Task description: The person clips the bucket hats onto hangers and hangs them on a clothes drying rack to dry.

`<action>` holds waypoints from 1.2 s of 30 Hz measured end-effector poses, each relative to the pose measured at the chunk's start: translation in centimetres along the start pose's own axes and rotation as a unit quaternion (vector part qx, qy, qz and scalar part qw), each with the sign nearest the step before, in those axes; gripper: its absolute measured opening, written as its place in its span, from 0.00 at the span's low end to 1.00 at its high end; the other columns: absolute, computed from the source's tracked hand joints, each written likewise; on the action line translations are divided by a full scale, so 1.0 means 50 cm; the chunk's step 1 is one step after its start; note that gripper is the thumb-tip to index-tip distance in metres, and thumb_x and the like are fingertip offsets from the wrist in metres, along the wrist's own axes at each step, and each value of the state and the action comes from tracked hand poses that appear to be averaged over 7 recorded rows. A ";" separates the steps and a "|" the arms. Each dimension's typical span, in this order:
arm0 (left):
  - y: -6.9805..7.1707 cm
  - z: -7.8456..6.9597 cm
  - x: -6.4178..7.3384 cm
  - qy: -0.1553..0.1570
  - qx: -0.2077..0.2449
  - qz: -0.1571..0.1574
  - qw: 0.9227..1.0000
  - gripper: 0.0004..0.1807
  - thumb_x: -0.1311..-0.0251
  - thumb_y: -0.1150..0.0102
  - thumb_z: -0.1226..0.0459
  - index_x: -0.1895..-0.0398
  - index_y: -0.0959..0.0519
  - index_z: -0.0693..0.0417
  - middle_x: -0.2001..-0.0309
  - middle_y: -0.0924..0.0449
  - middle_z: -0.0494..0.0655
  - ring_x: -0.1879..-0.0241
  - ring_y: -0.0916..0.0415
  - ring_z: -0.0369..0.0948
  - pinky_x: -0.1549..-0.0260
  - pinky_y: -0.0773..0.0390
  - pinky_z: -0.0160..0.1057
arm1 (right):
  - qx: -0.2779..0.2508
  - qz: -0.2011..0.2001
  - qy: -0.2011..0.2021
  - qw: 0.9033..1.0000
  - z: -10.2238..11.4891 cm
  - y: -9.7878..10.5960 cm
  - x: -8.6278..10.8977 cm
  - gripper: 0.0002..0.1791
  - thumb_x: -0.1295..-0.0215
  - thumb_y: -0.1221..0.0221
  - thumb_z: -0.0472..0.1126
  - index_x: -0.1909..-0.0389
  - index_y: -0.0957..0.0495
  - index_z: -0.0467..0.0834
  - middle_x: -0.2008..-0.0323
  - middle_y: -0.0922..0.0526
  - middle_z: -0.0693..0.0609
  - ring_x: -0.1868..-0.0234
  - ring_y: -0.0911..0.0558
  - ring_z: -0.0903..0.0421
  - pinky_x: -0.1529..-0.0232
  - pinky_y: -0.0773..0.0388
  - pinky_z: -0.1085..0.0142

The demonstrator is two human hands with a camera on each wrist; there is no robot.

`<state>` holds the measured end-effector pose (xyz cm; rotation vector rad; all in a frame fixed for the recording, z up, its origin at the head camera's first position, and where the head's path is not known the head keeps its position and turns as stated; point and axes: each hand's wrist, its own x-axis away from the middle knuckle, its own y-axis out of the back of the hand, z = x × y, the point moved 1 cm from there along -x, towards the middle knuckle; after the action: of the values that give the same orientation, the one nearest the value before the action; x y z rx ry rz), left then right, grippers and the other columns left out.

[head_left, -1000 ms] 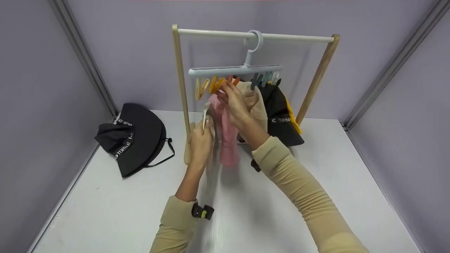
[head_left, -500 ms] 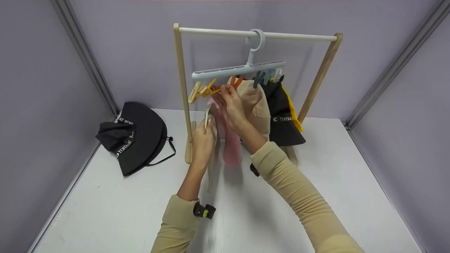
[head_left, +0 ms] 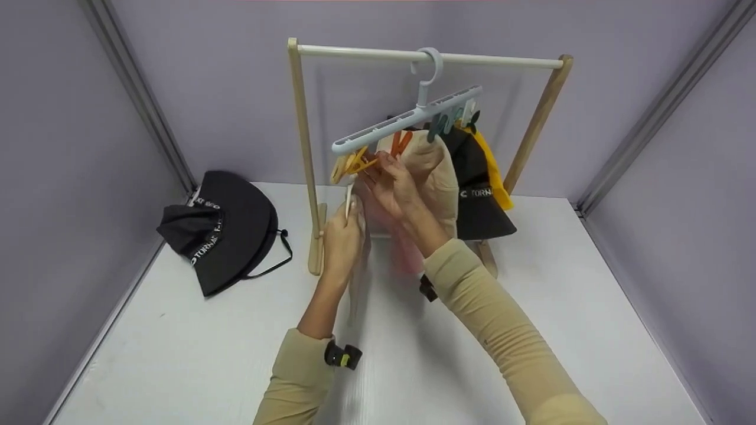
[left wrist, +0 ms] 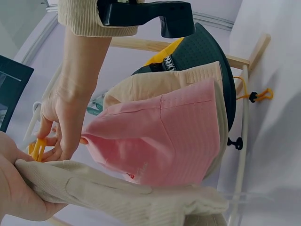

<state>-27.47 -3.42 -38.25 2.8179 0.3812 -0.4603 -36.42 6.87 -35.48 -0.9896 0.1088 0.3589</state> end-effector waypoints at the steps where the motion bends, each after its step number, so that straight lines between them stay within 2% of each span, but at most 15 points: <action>1: 0.001 0.000 0.000 0.001 0.000 0.000 1.000 0.14 0.31 0.57 0.62 0.73 0.28 0.60 0.80 0.38 0.44 0.76 0.36 0.45 0.74 0.34 0.45 | -0.002 0.007 -0.006 1.000 0.001 0.000 0.000 0.14 0.27 0.63 0.34 0.67 0.30 0.36 0.63 0.20 0.42 0.59 0.22 0.48 0.53 0.29 0.59; 7: 0.003 0.001 0.000 0.006 -0.001 0.002 1.000 0.14 0.31 0.58 0.62 0.72 0.28 0.61 0.79 0.37 0.46 0.74 0.34 0.46 0.71 0.33 0.47 | -0.017 0.022 -0.033 0.999 0.006 -0.003 -0.002 0.17 0.27 0.64 0.36 0.69 0.27 0.38 0.61 0.22 0.41 0.57 0.24 0.46 0.53 0.31 0.57; 12: 0.005 0.000 0.004 0.011 -0.006 0.006 1.000 0.14 0.31 0.58 0.61 0.66 0.25 0.62 0.78 0.36 0.47 0.72 0.33 0.48 0.67 0.31 0.49 | -0.055 0.058 -0.064 0.995 0.012 -0.003 0.001 0.18 0.26 0.67 0.38 0.64 0.30 0.35 0.56 0.25 0.39 0.52 0.26 0.46 0.48 0.33 0.57; 14: 0.006 -0.002 0.005 0.011 -0.007 0.010 1.000 0.14 0.30 0.59 0.62 0.66 0.26 0.62 0.79 0.37 0.47 0.73 0.35 0.47 0.70 0.32 0.47 | -0.071 0.079 -0.073 0.992 0.015 -0.004 0.003 0.19 0.26 0.69 0.38 0.61 0.30 0.34 0.54 0.25 0.38 0.51 0.26 0.45 0.45 0.35 0.56; 17: 0.006 -0.005 0.002 0.008 -0.006 0.012 1.000 0.13 0.31 0.59 0.63 0.68 0.27 0.62 0.80 0.39 0.44 0.77 0.38 0.44 0.74 0.35 0.43 | -0.088 0.101 -0.085 0.987 0.018 -0.006 0.003 0.20 0.26 0.67 0.38 0.62 0.28 0.32 0.55 0.23 0.37 0.51 0.25 0.44 0.43 0.38 0.55; 20: 0.005 -0.007 0.000 0.004 -0.006 0.011 1.000 0.13 0.31 0.59 0.64 0.71 0.28 0.61 0.80 0.39 0.45 0.77 0.39 0.43 0.76 0.37 0.42 | -0.103 0.114 -0.091 0.984 0.021 -0.004 0.003 0.14 0.28 0.58 0.37 0.65 0.27 0.33 0.55 0.23 0.37 0.51 0.25 0.44 0.43 0.37 0.55; 23: 0.003 -0.008 0.001 -0.002 -0.014 0.007 1.000 0.13 0.32 0.58 0.64 0.72 0.28 0.62 0.78 0.33 0.50 0.74 0.34 0.47 0.71 0.32 0.47 | -0.114 0.110 -0.093 0.983 0.023 0.003 0.004 0.06 0.38 0.45 0.36 0.66 0.26 0.35 0.56 0.23 0.39 0.52 0.25 0.45 0.46 0.36 0.54; 25: 0.001 -0.007 0.003 -0.008 -0.019 0.003 1.000 0.13 0.32 0.58 0.64 0.71 0.27 0.63 0.74 0.28 0.55 0.70 0.29 0.51 0.67 0.31 0.51 | -0.118 0.102 -0.093 0.983 0.024 0.007 0.005 0.09 0.45 0.38 0.35 0.66 0.26 0.36 0.56 0.24 0.39 0.52 0.26 0.45 0.46 0.35 0.54; 27: -0.003 -0.004 0.005 -0.012 -0.020 0.002 1.000 0.14 0.32 0.57 0.64 0.70 0.26 0.64 0.72 0.26 0.58 0.68 0.28 0.53 0.64 0.31 0.53 | -0.119 0.099 -0.100 0.983 0.026 0.012 0.006 0.14 0.49 0.35 0.35 0.61 0.25 0.37 0.54 0.25 0.40 0.51 0.27 0.46 0.46 0.36 0.55; 32: -0.016 0.005 0.012 -0.002 -0.018 0.018 1.000 0.13 0.32 0.57 0.63 0.70 0.27 0.63 0.76 0.31 0.52 0.72 0.32 0.49 0.67 0.31 0.51 | -0.101 0.115 -0.115 0.981 0.034 0.020 0.006 0.21 0.44 0.39 0.36 0.50 0.29 0.33 0.55 0.24 0.41 0.51 0.28 0.48 0.47 0.35 0.57; 36: -0.022 0.009 0.014 0.005 -0.019 0.030 0.999 0.13 0.32 0.57 0.63 0.72 0.29 0.61 0.78 0.35 0.48 0.73 0.35 0.47 0.69 0.32 0.50 | -0.077 0.118 -0.120 0.983 0.042 0.024 0.003 0.17 0.40 0.46 0.37 0.52 0.28 0.31 0.58 0.23 0.40 0.54 0.27 0.47 0.49 0.35 0.58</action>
<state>-27.26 -2.38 -39.14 2.7871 0.3040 -0.4218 -36.84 9.25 -35.34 -1.0813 -0.0208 0.7093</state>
